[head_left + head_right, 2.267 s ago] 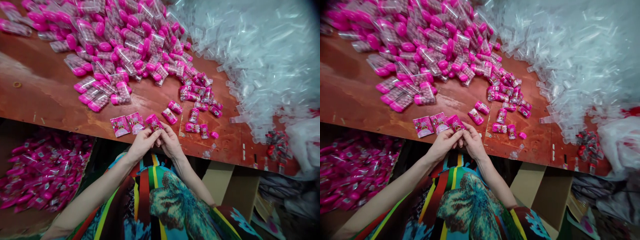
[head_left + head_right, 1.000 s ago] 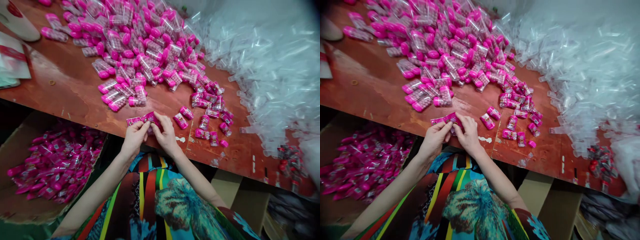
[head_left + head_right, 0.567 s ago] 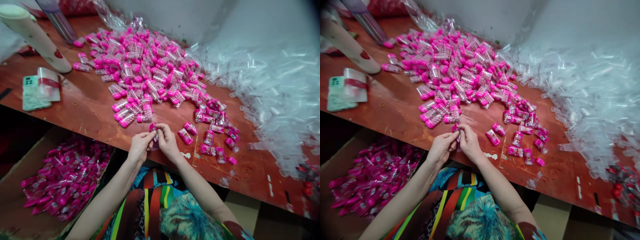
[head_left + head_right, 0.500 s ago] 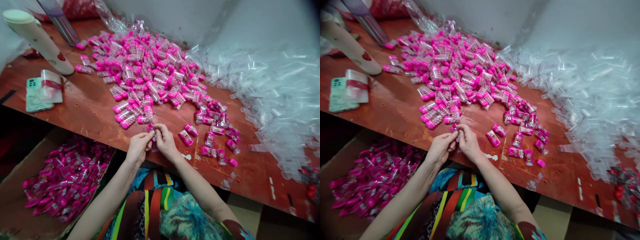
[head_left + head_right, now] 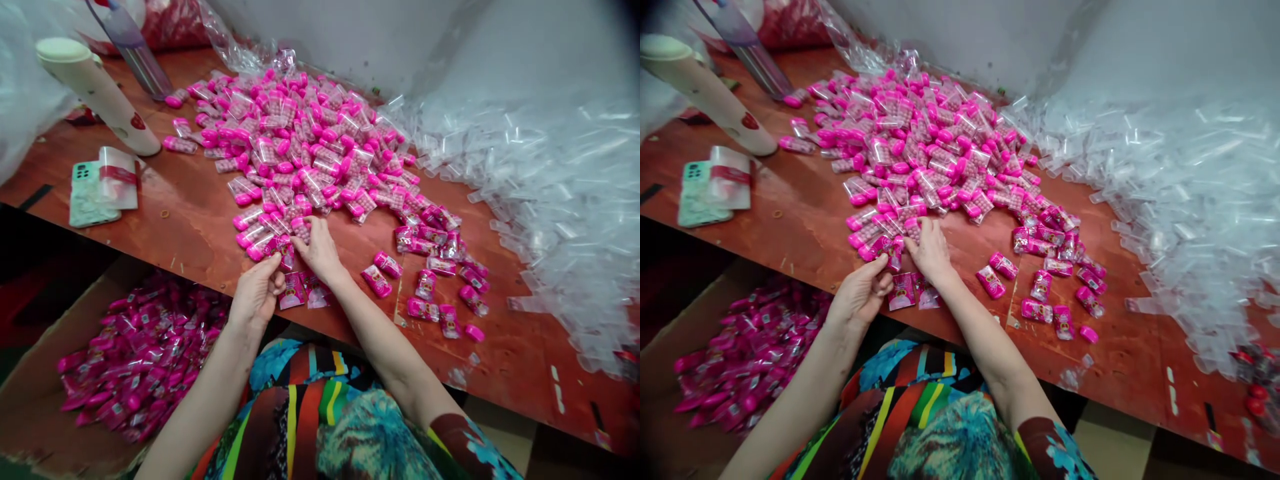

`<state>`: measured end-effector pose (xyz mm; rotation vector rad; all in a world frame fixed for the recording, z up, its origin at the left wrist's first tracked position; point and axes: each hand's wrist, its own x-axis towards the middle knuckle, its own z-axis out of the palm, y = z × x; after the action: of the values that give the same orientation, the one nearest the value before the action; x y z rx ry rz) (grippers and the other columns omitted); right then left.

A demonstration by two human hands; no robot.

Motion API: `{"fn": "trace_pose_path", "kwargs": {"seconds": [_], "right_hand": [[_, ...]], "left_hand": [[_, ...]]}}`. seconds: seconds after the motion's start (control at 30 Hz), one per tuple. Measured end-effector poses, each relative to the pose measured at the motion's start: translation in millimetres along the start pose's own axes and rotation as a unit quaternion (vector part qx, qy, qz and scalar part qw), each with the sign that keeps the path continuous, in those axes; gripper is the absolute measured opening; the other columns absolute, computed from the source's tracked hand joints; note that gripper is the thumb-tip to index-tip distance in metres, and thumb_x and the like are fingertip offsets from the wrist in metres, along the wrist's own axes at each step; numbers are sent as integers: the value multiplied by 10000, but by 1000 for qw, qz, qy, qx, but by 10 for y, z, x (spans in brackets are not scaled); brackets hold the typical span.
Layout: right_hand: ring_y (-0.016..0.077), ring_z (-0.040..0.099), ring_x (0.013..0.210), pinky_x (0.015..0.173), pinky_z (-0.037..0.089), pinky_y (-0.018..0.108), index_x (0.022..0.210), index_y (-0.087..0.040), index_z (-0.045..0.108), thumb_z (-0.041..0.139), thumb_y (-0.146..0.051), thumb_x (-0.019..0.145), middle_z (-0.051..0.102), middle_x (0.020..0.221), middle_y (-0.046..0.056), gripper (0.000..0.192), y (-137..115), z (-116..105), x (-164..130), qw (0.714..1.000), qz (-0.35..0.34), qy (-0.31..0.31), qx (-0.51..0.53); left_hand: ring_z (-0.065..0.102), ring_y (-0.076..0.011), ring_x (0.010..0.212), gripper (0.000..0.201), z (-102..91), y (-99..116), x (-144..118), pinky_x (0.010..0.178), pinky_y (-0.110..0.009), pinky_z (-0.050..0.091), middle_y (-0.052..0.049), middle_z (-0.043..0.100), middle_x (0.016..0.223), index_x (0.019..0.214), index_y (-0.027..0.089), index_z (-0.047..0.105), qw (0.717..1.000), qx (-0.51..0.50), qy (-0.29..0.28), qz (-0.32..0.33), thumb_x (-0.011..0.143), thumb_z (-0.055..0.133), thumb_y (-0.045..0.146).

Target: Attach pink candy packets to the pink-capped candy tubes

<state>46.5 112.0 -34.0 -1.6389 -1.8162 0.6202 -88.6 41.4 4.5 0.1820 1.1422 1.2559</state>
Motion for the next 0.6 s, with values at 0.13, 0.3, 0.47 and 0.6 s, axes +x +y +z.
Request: {"fn": "trace_pose_path", "kwargs": {"seconds": [0.13,0.3,0.47,0.6], "right_hand": [[239,600,1101,1023,483,414,1243,-164,589,672,-250,834,636,1194,112,426,152,-120,-148,986,32,25,159],[122,590,691,701,529,295,1219,-193,562,758,-377,797,637,891,-11,501,175,-463,-554,865,160,-58,472],[102,576,586,567,505,269,1197,-257,479,796,-396,803,631,862,-40,525,73,-641,-932,853,164,7,495],[103,587,606,622,520,288,1228,-253,483,679,-461,914,637,872,-19,424,50,-619,-1133,876,140,14,462]], "left_hand": [[411,-27,382,331,7,-26,7,329,-158,250,62,525,550,659,126,573,999,-32,-1,-24,607,895,184],[428,-40,380,279,105,-98,-25,334,-164,265,56,517,525,656,131,561,998,-39,-4,-48,716,833,158],[445,-49,379,248,272,-226,-97,341,-170,270,42,520,511,654,131,563,997,-29,-7,-76,820,748,143],[440,-44,379,240,379,-327,-162,353,-165,288,49,509,513,676,134,562,995,-38,-18,-93,882,685,133]]}}
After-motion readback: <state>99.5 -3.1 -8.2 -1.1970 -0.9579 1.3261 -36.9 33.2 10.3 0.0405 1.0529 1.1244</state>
